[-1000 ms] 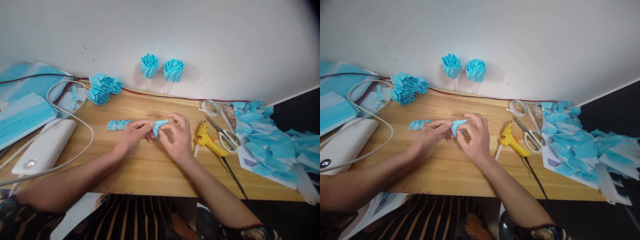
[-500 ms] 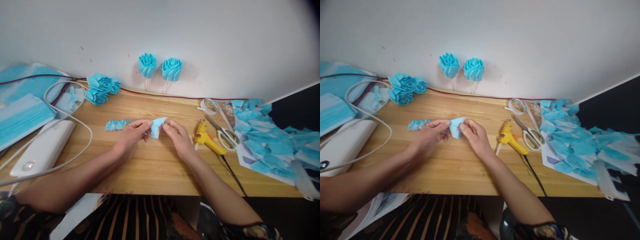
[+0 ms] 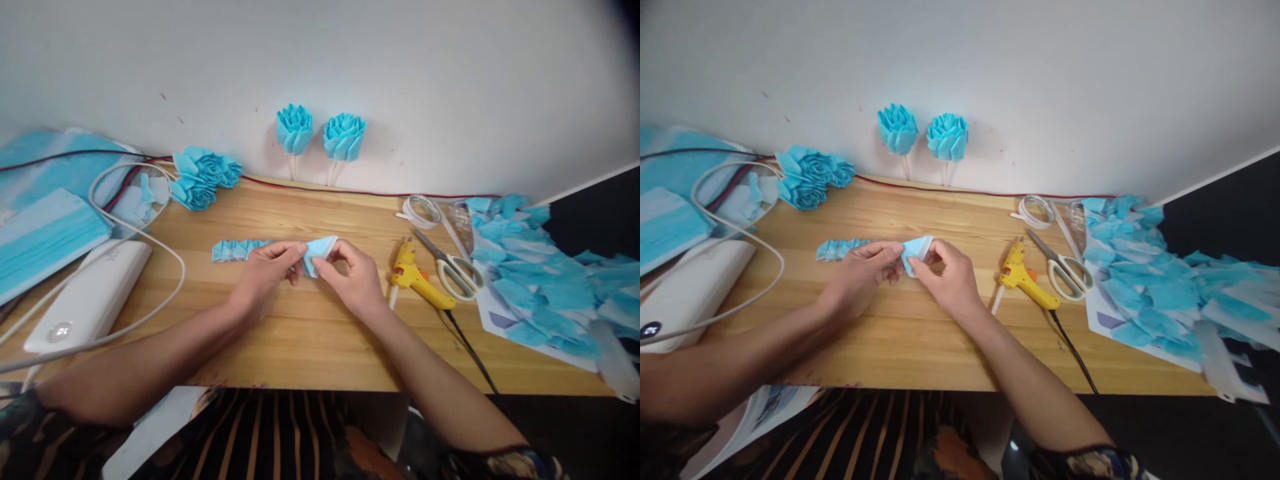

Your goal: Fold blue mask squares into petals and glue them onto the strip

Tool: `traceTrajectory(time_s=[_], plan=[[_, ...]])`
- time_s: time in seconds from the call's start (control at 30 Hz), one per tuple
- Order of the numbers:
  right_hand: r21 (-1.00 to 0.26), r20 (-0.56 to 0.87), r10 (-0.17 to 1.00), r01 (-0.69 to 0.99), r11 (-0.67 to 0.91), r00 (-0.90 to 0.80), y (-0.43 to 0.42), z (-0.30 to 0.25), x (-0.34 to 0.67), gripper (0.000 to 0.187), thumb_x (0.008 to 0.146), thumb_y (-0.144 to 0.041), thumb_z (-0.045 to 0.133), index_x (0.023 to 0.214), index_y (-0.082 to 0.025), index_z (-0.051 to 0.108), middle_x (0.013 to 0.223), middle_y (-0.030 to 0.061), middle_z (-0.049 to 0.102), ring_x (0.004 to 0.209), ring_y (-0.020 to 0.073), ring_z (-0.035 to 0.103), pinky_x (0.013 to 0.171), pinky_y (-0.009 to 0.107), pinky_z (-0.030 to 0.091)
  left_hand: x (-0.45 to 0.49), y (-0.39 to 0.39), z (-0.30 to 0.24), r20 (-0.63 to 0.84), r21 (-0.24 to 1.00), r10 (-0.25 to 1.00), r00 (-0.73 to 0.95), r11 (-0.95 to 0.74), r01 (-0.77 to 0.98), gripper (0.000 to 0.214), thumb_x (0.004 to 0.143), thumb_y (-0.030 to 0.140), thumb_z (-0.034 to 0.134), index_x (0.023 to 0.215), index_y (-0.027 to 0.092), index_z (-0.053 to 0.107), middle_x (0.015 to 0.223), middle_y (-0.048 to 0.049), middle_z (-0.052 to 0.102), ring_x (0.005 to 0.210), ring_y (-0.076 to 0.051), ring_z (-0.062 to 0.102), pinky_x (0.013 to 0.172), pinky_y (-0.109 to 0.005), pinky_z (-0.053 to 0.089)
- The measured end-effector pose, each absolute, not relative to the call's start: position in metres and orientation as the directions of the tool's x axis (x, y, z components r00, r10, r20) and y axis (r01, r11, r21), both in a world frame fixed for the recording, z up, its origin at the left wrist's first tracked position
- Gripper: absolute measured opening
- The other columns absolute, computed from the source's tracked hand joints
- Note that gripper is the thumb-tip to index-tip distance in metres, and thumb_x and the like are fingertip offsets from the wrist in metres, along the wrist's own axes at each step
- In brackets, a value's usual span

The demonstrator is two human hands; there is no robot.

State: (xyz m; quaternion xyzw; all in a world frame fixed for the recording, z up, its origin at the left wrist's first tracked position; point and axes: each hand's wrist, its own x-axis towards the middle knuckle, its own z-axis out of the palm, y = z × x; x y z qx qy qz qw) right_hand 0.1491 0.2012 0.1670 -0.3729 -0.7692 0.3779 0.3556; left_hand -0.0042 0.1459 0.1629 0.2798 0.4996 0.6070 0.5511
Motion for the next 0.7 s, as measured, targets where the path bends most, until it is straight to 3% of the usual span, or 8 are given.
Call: traceTrajectory(time_s=[0.27, 0.4, 0.53, 0.7], plan=[[-0.849, 0.245, 0.853, 0.323, 0.418, -0.461, 0.203, 0.163, 0.151, 0.018, 0.086, -0.028, 0.061, 0.07, -0.021, 0.058, 0.067, -0.002, 0.059, 0.065, 0.0134, 0.054, 0.066, 0.028, 0.045, -0.004, 0.145, 0.162, -0.214, 0.917, 0.955, -0.204, 0.124, -0.38, 0.025, 0.073, 0.039, 0.078, 0.069, 0.015, 0.071, 0.06, -0.0005, 0.06, 0.054, -0.01, 0.051, 0.048, -0.021, 0.043], [-0.923, 0.14, 0.868, 0.255, 0.288, -0.477, 0.206, 0.165, 0.153, 0.016, 0.085, -0.031, 0.06, 0.072, -0.022, 0.059, 0.069, -0.0017, 0.06, 0.066, 0.0137, 0.053, 0.065, 0.029, 0.045, -0.006, 0.146, 0.161, -0.208, 0.902, 0.962, -0.178, 0.118, -0.416, 0.031, 0.077, 0.044, 0.075, 0.07, 0.015, 0.069, 0.062, -0.0014, 0.059, 0.057, -0.011, 0.054, 0.048, -0.022, 0.043], [-0.969, 0.046, 0.853, 0.184, 0.164, -0.52, 0.209, 0.166, 0.158, 0.02, 0.084, -0.035, 0.062, 0.07, -0.021, 0.057, 0.071, -0.0017, 0.06, 0.066, 0.0136, 0.054, 0.064, 0.028, 0.045, -0.01, 0.148, 0.159, -0.21, 0.888, 0.967, -0.146, 0.127, -0.441, 0.037, 0.078, 0.051, 0.073, 0.088, 0.015, 0.073, 0.07, -0.0025, 0.062, 0.061, -0.013, 0.057, 0.049, -0.022, 0.044], [-0.961, 0.038, 0.823, 0.205, 0.185, -0.567, 0.208, 0.167, 0.16, 0.018, 0.084, -0.032, 0.062, 0.071, -0.021, 0.057, 0.071, -0.0017, 0.06, 0.066, 0.0135, 0.054, 0.064, 0.029, 0.046, -0.011, 0.148, 0.164, -0.172, 0.967, 0.983, -0.063, 0.156, -0.202, 0.029, 0.079, 0.045, 0.073, 0.073, 0.016, 0.072, 0.064, -0.0006, 0.062, 0.057, -0.01, 0.053, 0.055, -0.023, 0.045]])
